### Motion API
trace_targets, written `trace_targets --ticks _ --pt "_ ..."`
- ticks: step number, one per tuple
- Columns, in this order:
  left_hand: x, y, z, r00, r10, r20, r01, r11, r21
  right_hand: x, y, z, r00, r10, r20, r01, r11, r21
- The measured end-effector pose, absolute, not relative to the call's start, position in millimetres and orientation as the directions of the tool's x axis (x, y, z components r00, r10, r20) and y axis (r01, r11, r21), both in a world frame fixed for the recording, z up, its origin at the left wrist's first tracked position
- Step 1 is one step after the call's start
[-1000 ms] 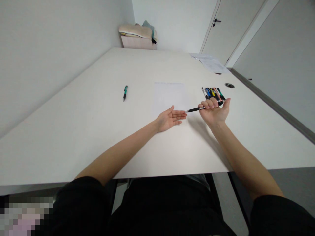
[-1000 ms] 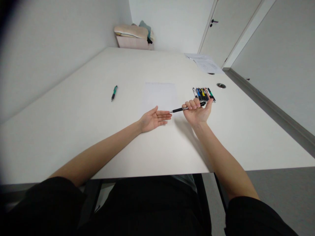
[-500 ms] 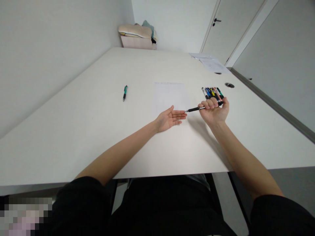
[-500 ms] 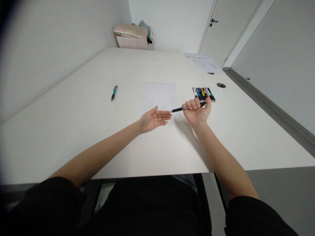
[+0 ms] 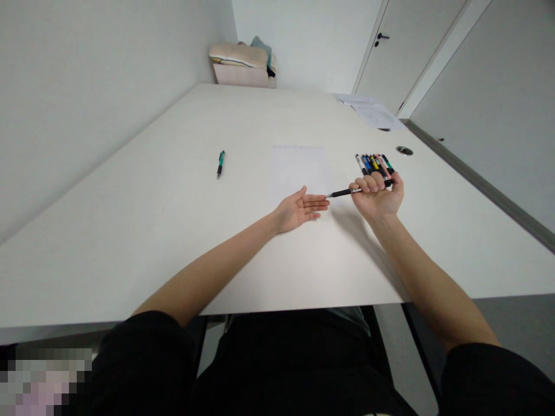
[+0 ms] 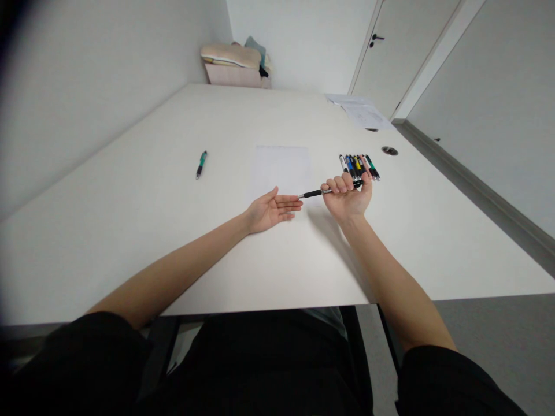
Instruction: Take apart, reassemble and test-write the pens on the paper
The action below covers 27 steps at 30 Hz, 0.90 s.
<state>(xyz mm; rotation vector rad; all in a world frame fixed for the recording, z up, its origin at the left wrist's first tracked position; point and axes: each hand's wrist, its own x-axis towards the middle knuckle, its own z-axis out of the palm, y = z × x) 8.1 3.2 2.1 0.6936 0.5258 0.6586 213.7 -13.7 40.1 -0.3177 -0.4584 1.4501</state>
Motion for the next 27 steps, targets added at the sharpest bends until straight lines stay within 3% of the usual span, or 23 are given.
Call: trace_targets --ticks 16,27 --pt "9 2 3 0.677 0.704 -0.214 -0.358 0.570 0.740 212 -14 44 0.140 0.985 0.101 -0.698 0.171 -0.695" --pt "17 -8 0 0.577 0.807 -0.121 -0.366 0.389 0.845 195 -20 49 0.068 0.994 0.081 -0.667 0.106 -0.738"
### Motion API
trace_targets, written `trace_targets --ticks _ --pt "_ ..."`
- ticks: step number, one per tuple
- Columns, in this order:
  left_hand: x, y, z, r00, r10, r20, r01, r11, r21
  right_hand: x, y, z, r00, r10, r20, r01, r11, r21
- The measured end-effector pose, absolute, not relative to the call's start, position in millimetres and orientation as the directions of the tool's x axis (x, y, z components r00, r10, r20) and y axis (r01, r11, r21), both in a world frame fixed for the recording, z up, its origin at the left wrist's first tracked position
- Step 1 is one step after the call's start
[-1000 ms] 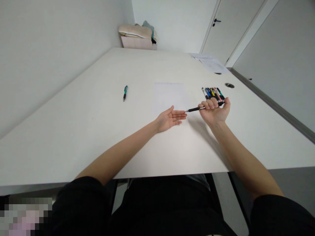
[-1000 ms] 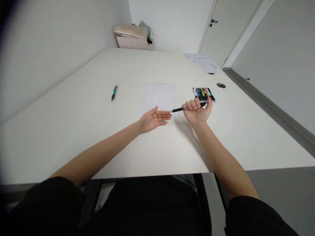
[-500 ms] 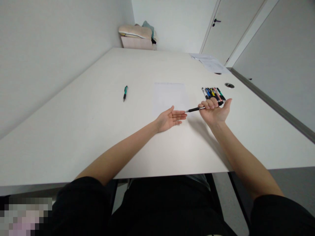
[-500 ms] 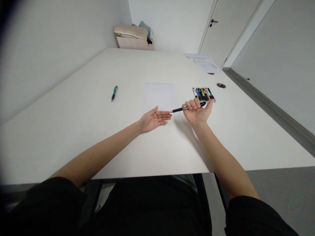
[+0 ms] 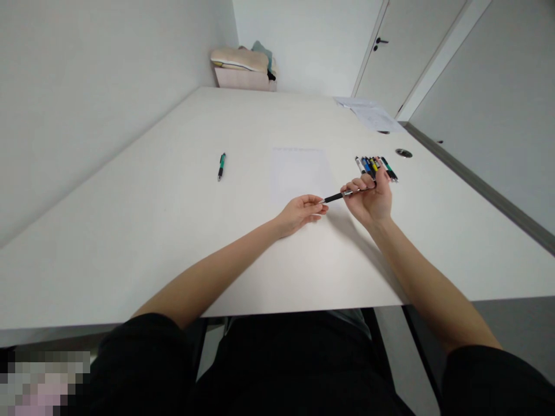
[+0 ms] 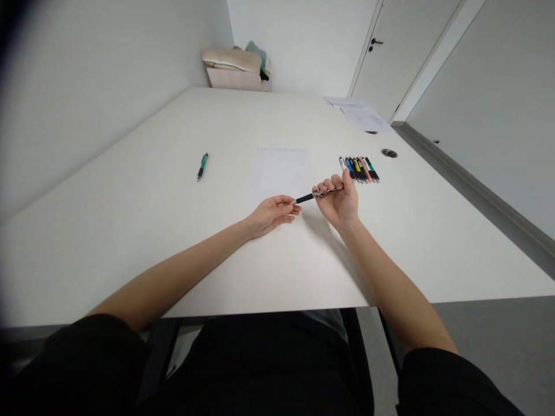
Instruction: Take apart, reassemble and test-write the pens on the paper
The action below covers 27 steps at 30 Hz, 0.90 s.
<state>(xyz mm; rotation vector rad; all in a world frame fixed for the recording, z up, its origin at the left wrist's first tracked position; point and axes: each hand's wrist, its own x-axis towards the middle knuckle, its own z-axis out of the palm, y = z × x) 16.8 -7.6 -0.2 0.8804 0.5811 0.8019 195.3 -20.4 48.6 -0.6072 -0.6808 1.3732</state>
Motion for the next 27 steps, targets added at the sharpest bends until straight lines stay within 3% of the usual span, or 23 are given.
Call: trace_targets --ticks 5,8,12,16,20,24,27 --pt "20 -13 0 0.487 0.866 -0.114 -0.357 0.316 0.879 184 -24 43 0.033 0.994 0.100 -0.530 0.102 -0.842" --pt "19 -13 0 0.505 0.856 -0.107 -0.324 0.303 0.896 183 -23 32 -0.031 0.986 0.162 -0.343 0.142 -0.928" --pt "19 -14 -3 0.531 0.845 -0.068 -0.280 0.251 0.926 183 -22 21 -0.158 0.981 0.113 -0.156 0.088 -0.984" --pt "19 -13 -1 0.559 0.828 -0.056 -0.162 0.175 0.971 181 -24 21 -0.212 0.976 0.055 -0.165 0.020 -0.986" --pt "10 8 8 0.463 0.884 0.058 0.038 -0.085 0.996 181 -23 24 -0.135 0.989 0.056 -0.246 0.022 -0.969" --pt "-12 60 13 0.386 0.894 0.228 0.334 -0.366 0.869 183 -20 24 -0.102 0.993 0.052 -0.259 0.024 -0.965" --pt "-31 100 8 0.447 0.870 0.208 0.568 -0.455 0.686 184 -19 22 -0.076 0.995 0.064 -0.252 0.043 -0.967"
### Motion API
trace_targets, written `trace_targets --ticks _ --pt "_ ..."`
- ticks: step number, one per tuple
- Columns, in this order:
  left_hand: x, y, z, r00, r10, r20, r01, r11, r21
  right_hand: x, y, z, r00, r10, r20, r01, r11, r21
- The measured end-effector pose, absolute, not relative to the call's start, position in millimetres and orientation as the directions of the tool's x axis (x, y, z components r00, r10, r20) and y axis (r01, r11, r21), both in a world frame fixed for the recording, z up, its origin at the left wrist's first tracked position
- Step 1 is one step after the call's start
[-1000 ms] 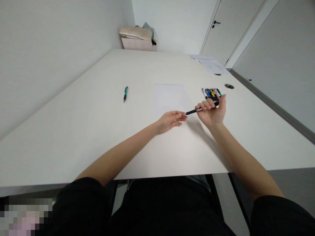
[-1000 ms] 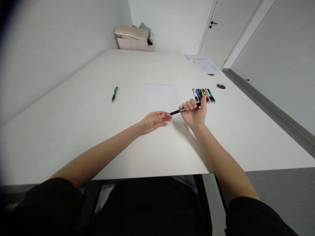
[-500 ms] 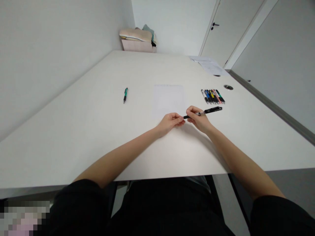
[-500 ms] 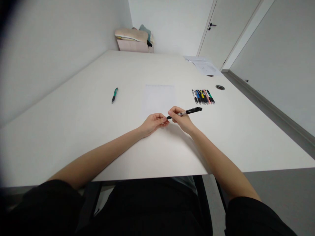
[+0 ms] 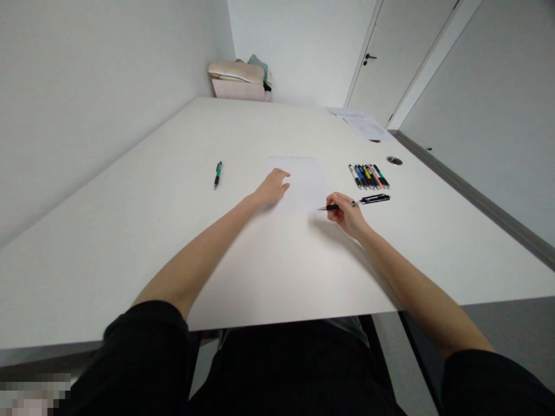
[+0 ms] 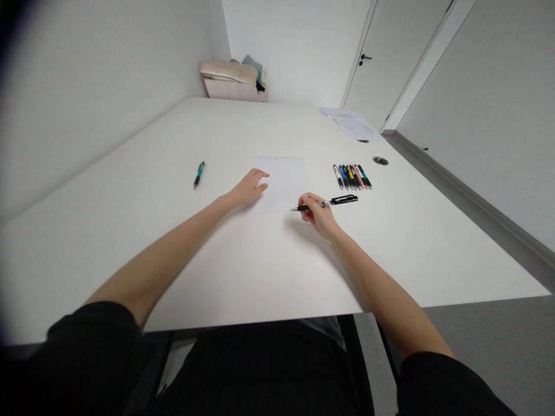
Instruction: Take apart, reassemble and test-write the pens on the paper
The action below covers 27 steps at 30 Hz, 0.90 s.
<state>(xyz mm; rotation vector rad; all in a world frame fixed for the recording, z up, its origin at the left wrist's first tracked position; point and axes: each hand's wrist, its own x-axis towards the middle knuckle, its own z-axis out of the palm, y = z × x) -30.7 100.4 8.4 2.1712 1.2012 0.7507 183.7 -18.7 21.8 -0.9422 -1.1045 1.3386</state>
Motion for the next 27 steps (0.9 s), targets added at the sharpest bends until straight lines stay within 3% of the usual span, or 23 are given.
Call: trace_targets --ticks 8,17,27 --pt "-48 129 -6 0.544 0.839 0.001 0.748 -0.485 0.452 188 -14 18 -0.009 0.997 0.079 -0.304 0.072 -0.950" --pt "-54 48 -2 0.636 0.771 -0.003 0.714 -0.587 0.382 187 -11 13 0.015 0.999 0.052 -0.325 0.054 -0.944" --pt "-63 7 -1 0.601 0.798 -0.036 0.797 -0.595 0.105 186 -1 6 0.047 0.999 -0.017 -0.189 -0.008 -0.982"
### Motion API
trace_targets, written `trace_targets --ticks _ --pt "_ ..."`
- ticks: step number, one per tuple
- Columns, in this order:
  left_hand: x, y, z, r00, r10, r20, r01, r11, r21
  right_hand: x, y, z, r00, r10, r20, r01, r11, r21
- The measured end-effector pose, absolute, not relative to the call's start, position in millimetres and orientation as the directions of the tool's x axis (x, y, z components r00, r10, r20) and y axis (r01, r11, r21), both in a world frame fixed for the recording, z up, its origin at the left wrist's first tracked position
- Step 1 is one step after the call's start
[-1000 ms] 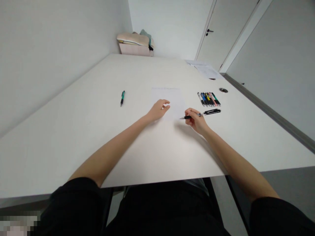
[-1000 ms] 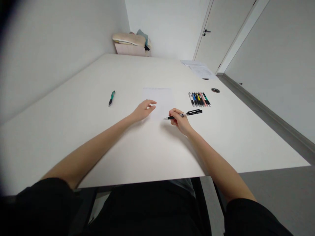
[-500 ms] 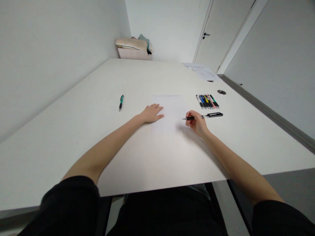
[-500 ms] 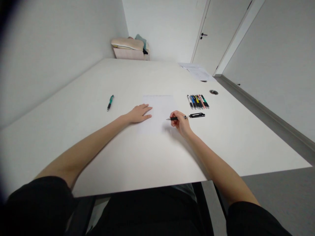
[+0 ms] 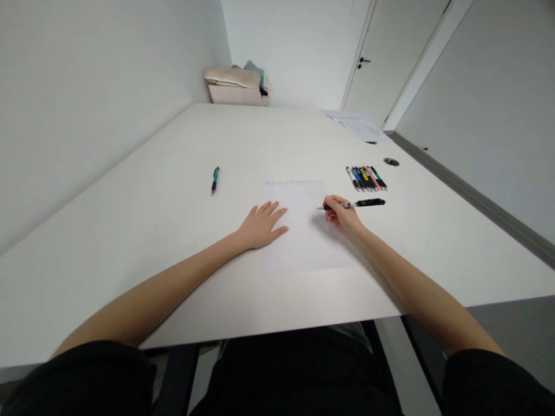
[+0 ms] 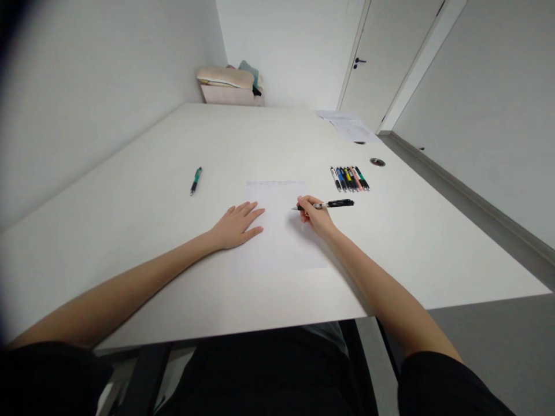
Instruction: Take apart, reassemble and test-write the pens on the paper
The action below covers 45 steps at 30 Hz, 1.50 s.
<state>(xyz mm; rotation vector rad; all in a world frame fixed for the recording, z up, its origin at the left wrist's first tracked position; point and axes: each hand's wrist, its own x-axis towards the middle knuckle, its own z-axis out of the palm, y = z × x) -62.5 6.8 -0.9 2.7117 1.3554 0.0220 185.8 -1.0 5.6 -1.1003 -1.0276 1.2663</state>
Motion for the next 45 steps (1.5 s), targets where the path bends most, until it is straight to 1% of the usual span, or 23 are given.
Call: trace_targets --ticks 2,5,7,9,13,14,18,21,26,32,45 --pt "-62 8 -1 0.595 0.803 -0.037 0.803 -0.592 0.073 188 6 5 0.059 0.997 -0.042 -0.191 -0.030 -0.981" --pt "-62 8 -1 0.593 0.805 -0.034 0.805 -0.590 0.058 194 26 6 0.069 0.995 -0.078 -0.182 -0.064 -0.981" --pt "-62 8 -1 0.594 0.804 -0.028 0.804 -0.592 0.057 199 45 7 0.087 0.988 -0.124 -0.129 -0.112 -0.985" --pt "-62 8 -2 0.595 0.803 -0.025 0.803 -0.593 0.056 204 65 9 0.092 0.986 -0.137 -0.034 -0.135 -0.990" --pt "-62 7 -3 0.599 0.801 -0.018 0.800 -0.597 0.051 205 101 9 0.059 0.994 -0.087 0.071 -0.091 -0.993" --pt "-62 7 -3 0.598 0.801 -0.013 0.801 -0.597 0.050 204 109 7 0.070 0.997 -0.044 0.143 -0.054 -0.988" --pt "-62 6 0 0.598 0.802 -0.018 0.801 -0.596 0.048 196 132 -4 0.127 0.992 0.014 0.259 -0.019 -0.966" --pt "-61 5 2 0.597 0.802 -0.028 0.802 -0.596 0.047 194 144 -11 0.142 0.989 0.051 0.355 -0.003 -0.935" --pt "-60 5 4 0.592 0.805 -0.040 0.806 -0.590 0.040 196 150 -14 0.106 0.991 0.083 0.487 0.021 -0.873" --pt "-61 6 2 0.589 0.807 -0.037 0.808 -0.588 0.040 196 148 -14 0.089 0.991 0.100 0.536 0.037 -0.843" --pt "-62 7 1 0.592 0.805 -0.036 0.805 -0.590 0.055 196 148 -13 0.054 0.992 0.112 0.530 0.066 -0.845"
